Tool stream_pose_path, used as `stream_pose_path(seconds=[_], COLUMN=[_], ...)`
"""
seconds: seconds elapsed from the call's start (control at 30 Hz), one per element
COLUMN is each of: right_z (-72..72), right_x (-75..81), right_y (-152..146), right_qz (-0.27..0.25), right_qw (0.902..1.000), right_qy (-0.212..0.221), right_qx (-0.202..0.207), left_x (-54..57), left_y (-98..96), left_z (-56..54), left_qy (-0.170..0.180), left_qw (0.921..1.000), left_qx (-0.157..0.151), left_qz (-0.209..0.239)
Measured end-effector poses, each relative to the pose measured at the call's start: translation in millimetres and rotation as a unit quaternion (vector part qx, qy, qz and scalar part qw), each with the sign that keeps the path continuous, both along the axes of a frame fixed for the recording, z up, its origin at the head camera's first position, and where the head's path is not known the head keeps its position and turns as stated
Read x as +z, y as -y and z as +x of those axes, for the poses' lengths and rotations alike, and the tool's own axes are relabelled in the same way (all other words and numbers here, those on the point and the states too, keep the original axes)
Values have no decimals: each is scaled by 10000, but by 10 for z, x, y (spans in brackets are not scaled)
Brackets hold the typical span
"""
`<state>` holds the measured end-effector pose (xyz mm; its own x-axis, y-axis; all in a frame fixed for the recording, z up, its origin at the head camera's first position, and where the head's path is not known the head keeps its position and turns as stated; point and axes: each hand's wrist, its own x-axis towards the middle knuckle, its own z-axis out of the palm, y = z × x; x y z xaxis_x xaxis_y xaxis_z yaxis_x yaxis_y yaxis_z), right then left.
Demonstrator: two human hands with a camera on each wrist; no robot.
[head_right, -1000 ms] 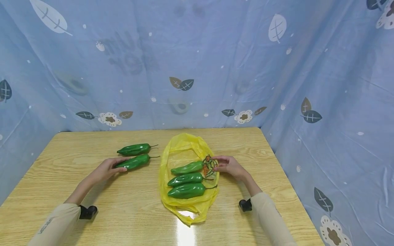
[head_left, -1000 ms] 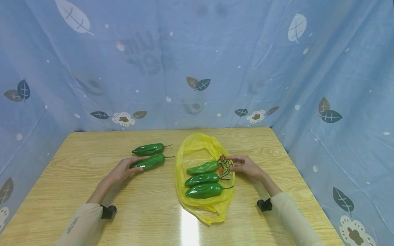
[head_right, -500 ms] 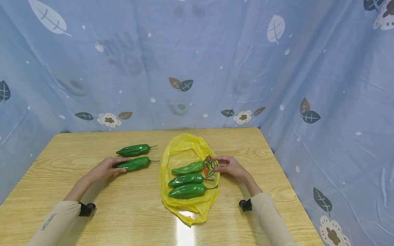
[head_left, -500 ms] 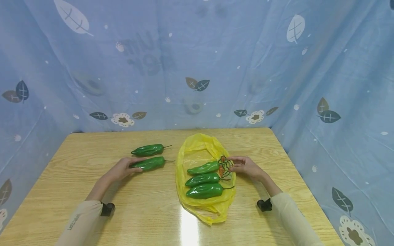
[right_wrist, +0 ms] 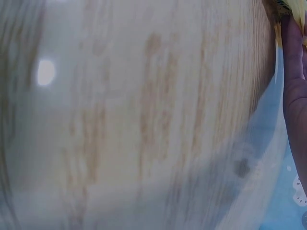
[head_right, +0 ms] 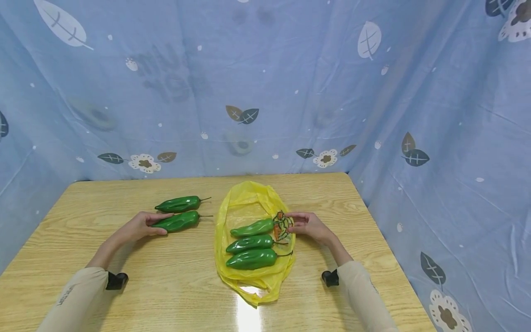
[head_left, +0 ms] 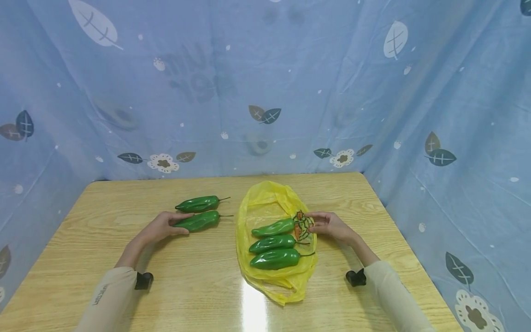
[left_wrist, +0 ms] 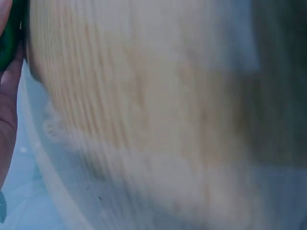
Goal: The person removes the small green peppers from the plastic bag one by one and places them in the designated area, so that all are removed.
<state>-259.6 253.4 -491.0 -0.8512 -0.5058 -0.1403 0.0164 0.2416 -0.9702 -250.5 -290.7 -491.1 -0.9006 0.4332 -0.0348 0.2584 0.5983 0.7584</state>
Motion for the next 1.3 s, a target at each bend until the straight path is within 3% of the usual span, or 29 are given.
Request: stream_pose_path(seconds=[0.23, 0.57, 0.8, 1.03, 1.3], right_z=[-12, 13, 18, 29, 36], right_x=[-41, 25, 27, 23, -10], right_y=[-25, 27, 31, 40, 26], right_qz=[-148, -233, -245, -323, -220], right_qw=[9988, 9995, 9993, 9992, 9993], right_qy=[-392, 155, 238, 215, 195], right_qx=[259, -113, -157, -127, -223], left_x=[49, 65, 73, 156, 245], left_y=[6, 10, 28, 3, -67], left_z=[9, -7, 28, 110, 215], left_qy=[102, 318, 775, 365, 88], left_qw=[9998, 9987, 9924, 9914, 9836], left_qx=[6, 172, 154, 241, 657], left_qz=[170, 346, 947, 1237, 1676])
